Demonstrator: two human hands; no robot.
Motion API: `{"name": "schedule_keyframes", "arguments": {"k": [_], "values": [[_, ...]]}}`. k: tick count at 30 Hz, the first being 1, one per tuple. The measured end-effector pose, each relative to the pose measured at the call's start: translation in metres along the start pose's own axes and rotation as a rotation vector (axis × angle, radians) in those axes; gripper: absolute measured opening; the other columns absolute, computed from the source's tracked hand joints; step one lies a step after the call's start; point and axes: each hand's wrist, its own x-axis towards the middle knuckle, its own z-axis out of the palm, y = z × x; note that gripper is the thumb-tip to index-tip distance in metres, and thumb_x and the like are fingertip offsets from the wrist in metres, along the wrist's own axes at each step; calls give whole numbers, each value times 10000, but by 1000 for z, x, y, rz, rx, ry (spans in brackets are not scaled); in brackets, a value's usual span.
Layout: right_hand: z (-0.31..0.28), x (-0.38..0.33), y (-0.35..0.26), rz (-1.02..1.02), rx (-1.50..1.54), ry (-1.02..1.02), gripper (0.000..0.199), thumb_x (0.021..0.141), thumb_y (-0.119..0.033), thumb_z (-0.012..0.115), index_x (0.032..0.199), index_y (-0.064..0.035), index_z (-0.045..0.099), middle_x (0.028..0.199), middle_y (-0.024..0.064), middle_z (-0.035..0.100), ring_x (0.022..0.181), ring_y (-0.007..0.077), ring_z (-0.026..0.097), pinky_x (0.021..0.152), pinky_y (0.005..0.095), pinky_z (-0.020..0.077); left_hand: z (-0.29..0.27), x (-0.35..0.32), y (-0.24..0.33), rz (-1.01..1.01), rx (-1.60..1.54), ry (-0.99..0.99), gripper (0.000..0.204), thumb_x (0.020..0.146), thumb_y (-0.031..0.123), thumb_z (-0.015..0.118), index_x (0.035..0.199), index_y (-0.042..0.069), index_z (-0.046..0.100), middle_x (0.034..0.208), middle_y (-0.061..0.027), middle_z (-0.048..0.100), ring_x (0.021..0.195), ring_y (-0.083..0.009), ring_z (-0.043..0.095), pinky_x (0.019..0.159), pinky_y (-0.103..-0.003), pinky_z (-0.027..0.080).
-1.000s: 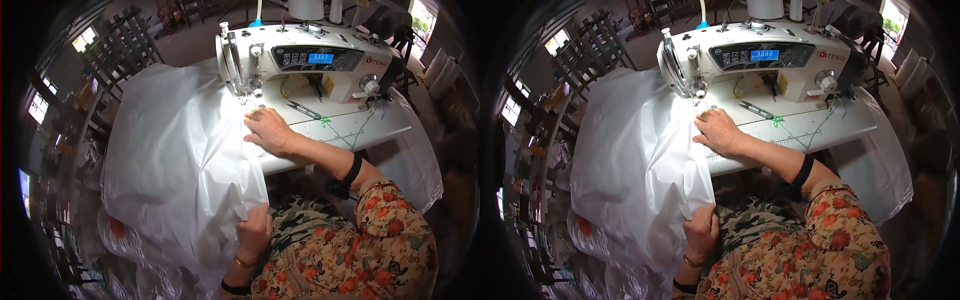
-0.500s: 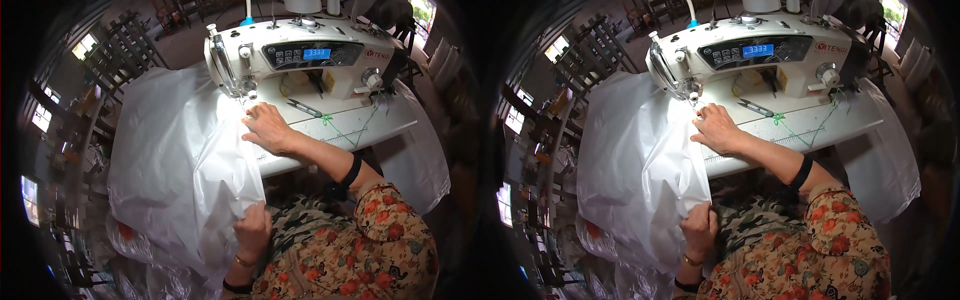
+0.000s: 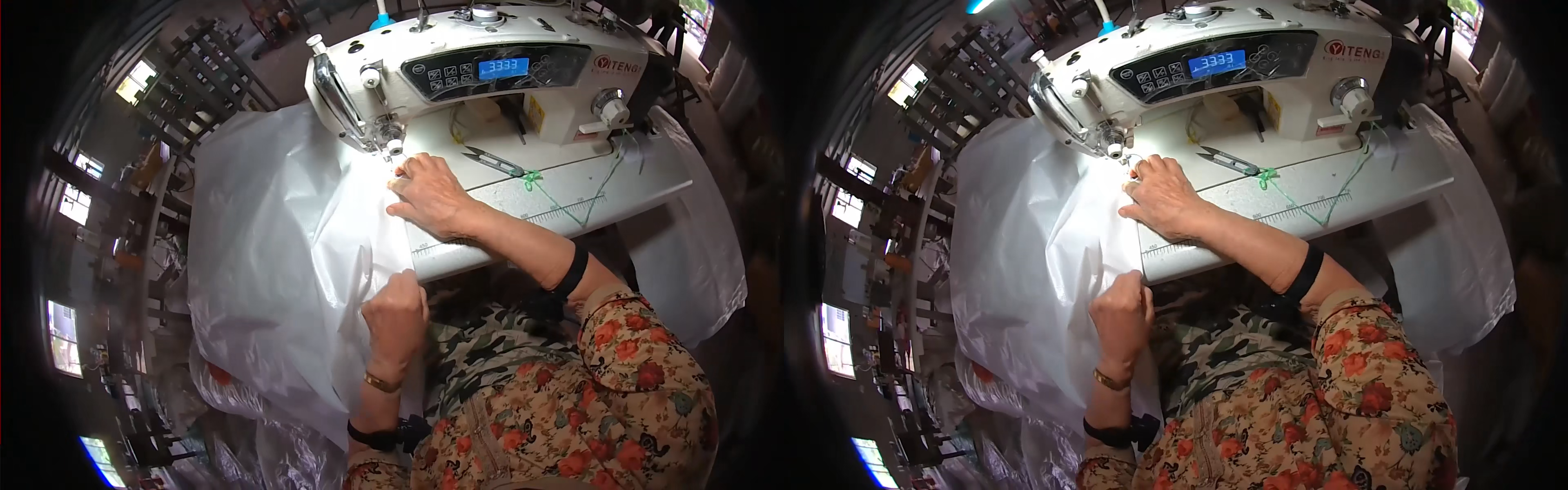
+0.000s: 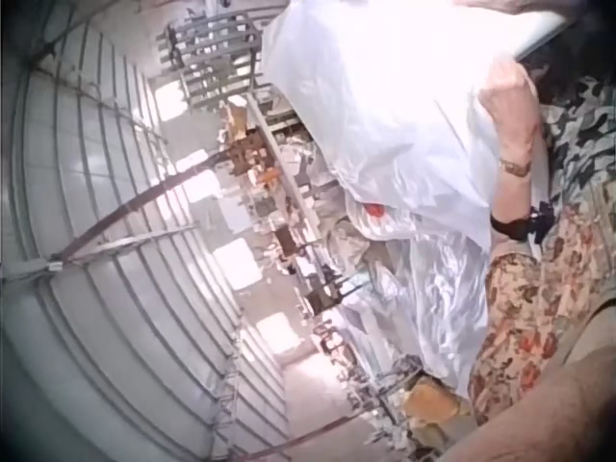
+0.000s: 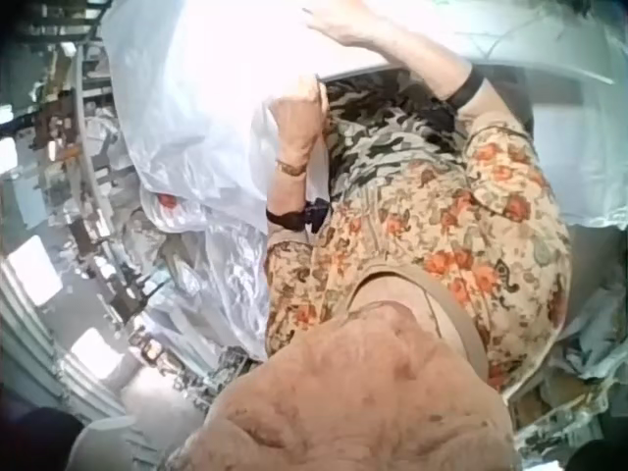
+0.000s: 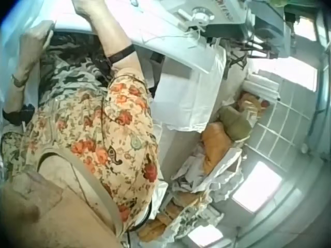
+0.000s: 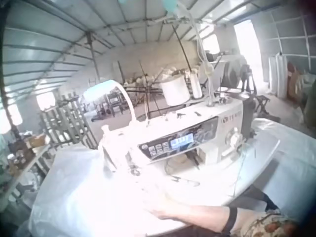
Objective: The recorder uses an industrial sewing machine to sew large white plastic sheets or bags.
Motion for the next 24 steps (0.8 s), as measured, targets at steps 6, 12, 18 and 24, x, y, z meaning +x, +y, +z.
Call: {"name": "schedule_keyframes", "arguments": {"k": [6,12,18,24], "values": [[6,1,1,-2,45,48,362,902,-326,582,1097,-44,701,1214,150,585,1188,309,469,1048,435,332,11,39,-17,29,121,-10,99,794,42,651,758,36,559,723,-159,621,619,-356,627,556,-445,480],[10,2,6,-25,16,56,303,922,-229,508,1041,-43,715,1202,143,597,1169,298,479,1019,430,344,20,80,-30,86,165,18,101,798,51,627,714,14,585,686,-195,640,607,-371,641,558,-456,489],[14,7,12,33,1,83,255,877,-121,514,966,-31,735,1189,155,610,1168,304,489,1009,419,358,34,121,-34,61,129,39,108,803,58,616,706,11,602,661,-222,631,621,-382,646,587,-469,492],[11,11,15,52,74,77,261,894,-123,519,1012,-78,747,1179,144,615,1184,304,487,1013,412,359,19,97,-22,-56,100,-20,93,826,73,618,753,26,584,654,-199,623,644,-393,637,611,-490,488]]}}
